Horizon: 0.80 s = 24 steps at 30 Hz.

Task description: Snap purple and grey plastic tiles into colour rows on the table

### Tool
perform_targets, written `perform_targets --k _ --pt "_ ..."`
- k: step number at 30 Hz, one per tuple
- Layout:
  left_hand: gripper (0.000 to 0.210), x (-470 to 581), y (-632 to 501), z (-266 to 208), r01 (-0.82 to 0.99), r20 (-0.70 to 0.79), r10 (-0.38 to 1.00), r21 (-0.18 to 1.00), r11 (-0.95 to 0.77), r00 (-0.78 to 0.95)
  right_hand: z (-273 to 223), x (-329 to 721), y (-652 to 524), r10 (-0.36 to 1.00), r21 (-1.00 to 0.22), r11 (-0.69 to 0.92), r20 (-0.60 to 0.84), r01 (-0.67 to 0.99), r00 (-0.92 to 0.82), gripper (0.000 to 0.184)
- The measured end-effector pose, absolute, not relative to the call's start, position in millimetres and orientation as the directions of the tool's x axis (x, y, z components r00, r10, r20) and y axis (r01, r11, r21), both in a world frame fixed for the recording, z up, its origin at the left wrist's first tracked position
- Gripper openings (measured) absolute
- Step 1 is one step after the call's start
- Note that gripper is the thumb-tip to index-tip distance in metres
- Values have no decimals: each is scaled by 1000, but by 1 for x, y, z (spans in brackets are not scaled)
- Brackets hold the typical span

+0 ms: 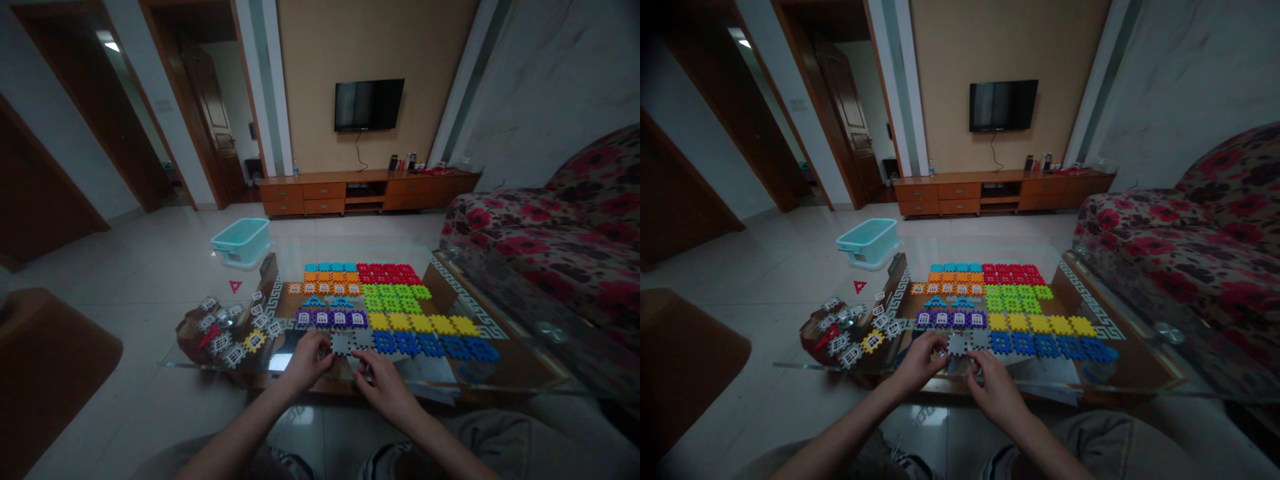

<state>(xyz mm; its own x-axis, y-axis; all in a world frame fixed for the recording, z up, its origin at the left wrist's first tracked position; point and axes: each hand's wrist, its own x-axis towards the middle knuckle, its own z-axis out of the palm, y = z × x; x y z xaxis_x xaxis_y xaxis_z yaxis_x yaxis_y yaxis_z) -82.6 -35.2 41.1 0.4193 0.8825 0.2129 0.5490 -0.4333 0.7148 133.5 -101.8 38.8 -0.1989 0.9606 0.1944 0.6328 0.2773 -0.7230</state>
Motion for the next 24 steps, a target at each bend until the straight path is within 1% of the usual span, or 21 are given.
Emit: perform_targets --k 4,9,15,19,22,24 --pt "11 -84 -33 39 540 220 859 699 -469 461 39 133 -101 962 -716 274 193 643 -194 32" --pt "11 -84 -32 39 542 225 849 685 -487 478 43 132 -102 968 -698 251 197 671 -157 22" --pt "7 -77 -26 37 545 252 856 681 -489 452 47 130 -104 972 -692 236 182 682 -151 18" --pt "8 -73 -23 35 537 248 862 696 -476 442 47 130 -105 966 -686 257 203 681 -160 15" --pt "8 -73 -23 36 540 245 868 700 -467 432 49 136 -104 952 -645 300 248 702 -179 17" --pt "8 -72 -23 36 540 250 866 698 -471 432 51 141 -102 937 -572 326 303 753 -176 21"
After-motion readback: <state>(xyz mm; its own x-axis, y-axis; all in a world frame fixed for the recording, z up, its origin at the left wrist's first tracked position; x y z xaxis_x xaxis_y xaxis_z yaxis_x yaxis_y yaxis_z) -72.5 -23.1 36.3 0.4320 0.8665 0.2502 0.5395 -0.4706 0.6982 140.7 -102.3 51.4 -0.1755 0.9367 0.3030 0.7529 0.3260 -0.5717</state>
